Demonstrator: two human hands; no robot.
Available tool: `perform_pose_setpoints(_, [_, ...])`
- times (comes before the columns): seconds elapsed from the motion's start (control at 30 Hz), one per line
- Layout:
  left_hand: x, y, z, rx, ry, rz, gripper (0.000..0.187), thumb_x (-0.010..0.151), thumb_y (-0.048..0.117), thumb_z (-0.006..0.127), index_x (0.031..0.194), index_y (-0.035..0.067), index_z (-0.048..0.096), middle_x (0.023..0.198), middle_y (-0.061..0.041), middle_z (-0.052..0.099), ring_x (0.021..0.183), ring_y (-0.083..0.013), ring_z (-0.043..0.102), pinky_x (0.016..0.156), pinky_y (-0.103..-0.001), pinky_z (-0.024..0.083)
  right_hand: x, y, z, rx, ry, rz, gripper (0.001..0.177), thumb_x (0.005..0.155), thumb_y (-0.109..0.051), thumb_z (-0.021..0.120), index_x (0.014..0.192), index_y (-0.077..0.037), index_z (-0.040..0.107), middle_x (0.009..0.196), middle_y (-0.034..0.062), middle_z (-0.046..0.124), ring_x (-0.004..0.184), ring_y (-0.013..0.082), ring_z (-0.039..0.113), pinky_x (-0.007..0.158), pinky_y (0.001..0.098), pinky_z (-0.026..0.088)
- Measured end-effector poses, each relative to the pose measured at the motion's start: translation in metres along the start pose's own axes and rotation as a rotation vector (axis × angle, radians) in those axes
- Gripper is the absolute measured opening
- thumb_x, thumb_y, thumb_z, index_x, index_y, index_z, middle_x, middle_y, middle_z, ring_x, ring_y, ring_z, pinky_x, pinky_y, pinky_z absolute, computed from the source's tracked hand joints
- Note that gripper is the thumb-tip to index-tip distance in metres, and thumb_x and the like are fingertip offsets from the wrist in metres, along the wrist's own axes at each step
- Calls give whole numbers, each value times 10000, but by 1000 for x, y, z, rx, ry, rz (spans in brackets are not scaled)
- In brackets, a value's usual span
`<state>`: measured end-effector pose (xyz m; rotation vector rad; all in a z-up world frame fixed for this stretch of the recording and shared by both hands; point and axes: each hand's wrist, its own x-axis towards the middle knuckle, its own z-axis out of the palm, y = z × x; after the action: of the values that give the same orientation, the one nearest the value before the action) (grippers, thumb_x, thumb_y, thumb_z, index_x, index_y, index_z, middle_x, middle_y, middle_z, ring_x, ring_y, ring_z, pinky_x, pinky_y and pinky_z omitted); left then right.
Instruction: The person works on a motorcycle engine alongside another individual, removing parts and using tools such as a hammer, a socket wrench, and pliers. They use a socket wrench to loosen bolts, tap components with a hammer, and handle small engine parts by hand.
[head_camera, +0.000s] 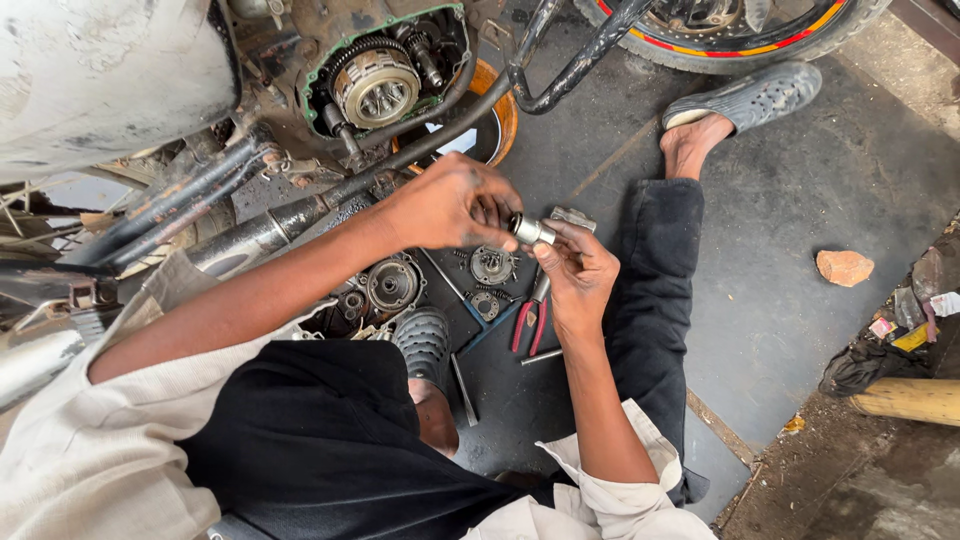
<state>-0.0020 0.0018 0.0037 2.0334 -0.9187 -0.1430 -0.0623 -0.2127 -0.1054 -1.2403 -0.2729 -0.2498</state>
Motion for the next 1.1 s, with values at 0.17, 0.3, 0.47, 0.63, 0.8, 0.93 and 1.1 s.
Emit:
perform_pose_setpoints(0.17, [-2, 17, -2, 377, -152, -2, 317, 791, 196, 870, 1032, 14, 774, 853, -154, 732, 734, -294, 730, 682, -410, 571, 0, -2, 0, -157, -26, -8, 296, 942, -64, 771, 1188, 71, 674, 1031, 122, 740, 925, 136, 706, 849, 256, 580])
perform_pose_setpoints(0.3, [-2, 23, 7, 536, -181, -4, 414, 723, 306, 867, 1006, 19, 774, 871, -159, 745, 827, -360, 725, 733, -465, 574, -1, -5, 5, -284, -71, -106, 246, 945, -72, 786, 1126, 54, 677, 947, 73, 705, 838, 88, 616, 755, 231, 503])
perform_pose_setpoints(0.47, [-1, 20, 12, 511, -146, 18, 442, 706, 346, 878, 972, 10, 773, 839, -164, 746, 803, -364, 728, 710, -464, 579, 3, -2, 9, -382, -50, -161, 243, 976, -185, 735, 1022, 39, 650, 847, 37, 676, 750, 59, 578, 666, 238, 473])
perform_pose_setpoints(0.63, [1, 9, 23, 460, -285, 43, 430, 773, 395, 863, 853, -16, 769, 756, -167, 726, 695, -365, 717, 631, -466, 560, 2, 22, 1, -600, -21, -128, 544, 1035, -355, 660, 697, 30, 479, 561, 40, 425, 565, 74, 369, 486, 316, 298])
perform_pose_setpoints(0.8, [1, -7, 26, 360, -211, 69, 399, 786, 348, 833, 927, -18, 762, 750, -196, 709, 683, -369, 709, 615, -474, 547, -3, 28, 2, -447, -1, -7, 569, 1091, -388, 524, 683, 8, 544, 563, 15, 493, 539, 73, 460, 488, 278, 348])
perform_pose_setpoints(0.93, [-4, -6, 29, 387, -173, 49, 316, 844, 312, 787, 896, 1, 767, 799, -179, 718, 767, -380, 704, 662, -485, 540, -3, 19, 12, -250, 19, 106, 455, 1083, -386, 497, 834, -19, 601, 643, 1, 567, 542, 83, 588, 475, 246, 501])
perform_pose_setpoints(1.1, [-3, -2, 28, 412, -129, 14, 346, 834, 341, 779, 946, 14, 764, 785, -172, 712, 739, -374, 701, 643, -494, 529, -8, 18, 22, -72, 18, 185, 365, 1091, -328, 507, 901, -30, 598, 686, -5, 565, 559, 58, 550, 467, 228, 456])
